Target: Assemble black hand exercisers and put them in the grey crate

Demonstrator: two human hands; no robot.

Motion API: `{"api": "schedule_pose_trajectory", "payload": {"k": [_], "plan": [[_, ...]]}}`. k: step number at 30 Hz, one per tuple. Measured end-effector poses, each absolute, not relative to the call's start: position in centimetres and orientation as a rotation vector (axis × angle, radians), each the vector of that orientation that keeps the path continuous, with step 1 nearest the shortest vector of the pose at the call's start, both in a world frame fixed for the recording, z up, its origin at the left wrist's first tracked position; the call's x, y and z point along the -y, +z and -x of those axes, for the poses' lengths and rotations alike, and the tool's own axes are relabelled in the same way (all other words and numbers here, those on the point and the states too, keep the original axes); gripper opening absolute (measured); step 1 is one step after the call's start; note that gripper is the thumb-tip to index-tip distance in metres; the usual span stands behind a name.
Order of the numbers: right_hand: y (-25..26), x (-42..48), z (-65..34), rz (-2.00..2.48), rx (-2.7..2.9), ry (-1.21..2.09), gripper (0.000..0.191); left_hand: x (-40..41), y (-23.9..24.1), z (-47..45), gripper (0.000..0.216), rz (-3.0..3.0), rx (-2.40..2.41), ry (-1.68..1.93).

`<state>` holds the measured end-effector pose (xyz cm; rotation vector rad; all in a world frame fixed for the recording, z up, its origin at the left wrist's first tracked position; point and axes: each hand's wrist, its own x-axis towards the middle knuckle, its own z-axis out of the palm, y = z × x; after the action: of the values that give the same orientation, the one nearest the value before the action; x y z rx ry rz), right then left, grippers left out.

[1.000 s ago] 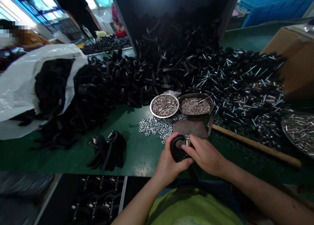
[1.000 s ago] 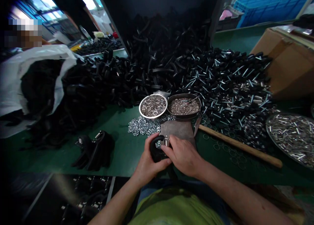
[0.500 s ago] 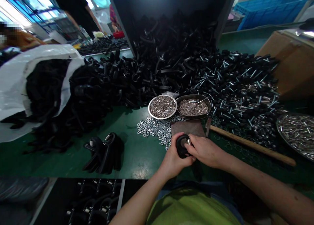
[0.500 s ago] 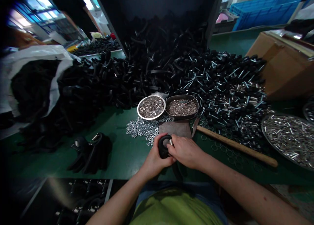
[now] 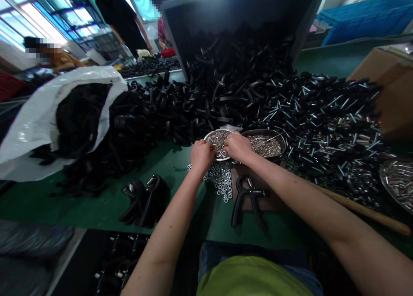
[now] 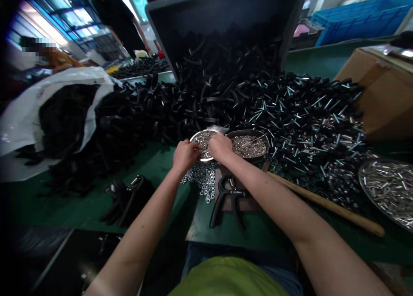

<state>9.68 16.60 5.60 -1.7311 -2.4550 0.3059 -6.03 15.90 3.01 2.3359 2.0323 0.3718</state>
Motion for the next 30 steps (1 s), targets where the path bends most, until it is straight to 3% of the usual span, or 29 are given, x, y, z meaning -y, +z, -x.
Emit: {"api": "schedule_pose_trajectory", "payload": {"k": [12,19,22,30], "plan": [[4.9,-16.2,-10.8,1.679,2.17,0.494,0.027,-17.2,1.7,6.2,0.02,-2.377,-1.901,0.272],[3.5,-10.2,-16.6,1.437,1.735,1.167,0.016,-17.7,2.1,6.8,0.01,-2.371,-1.804,0.332],[2.1,-8.4,-17.5,1.53,1.812,1.081,0.018,-17.7,2.3,7.2,0.008,-2.245,-1.823,0.496],[1.1,-7.9,-17.0,1.585,2.073,0.816,0.015,-16.9,1.5,8.0,0.025,-1.833,-1.751,0.762]]}}
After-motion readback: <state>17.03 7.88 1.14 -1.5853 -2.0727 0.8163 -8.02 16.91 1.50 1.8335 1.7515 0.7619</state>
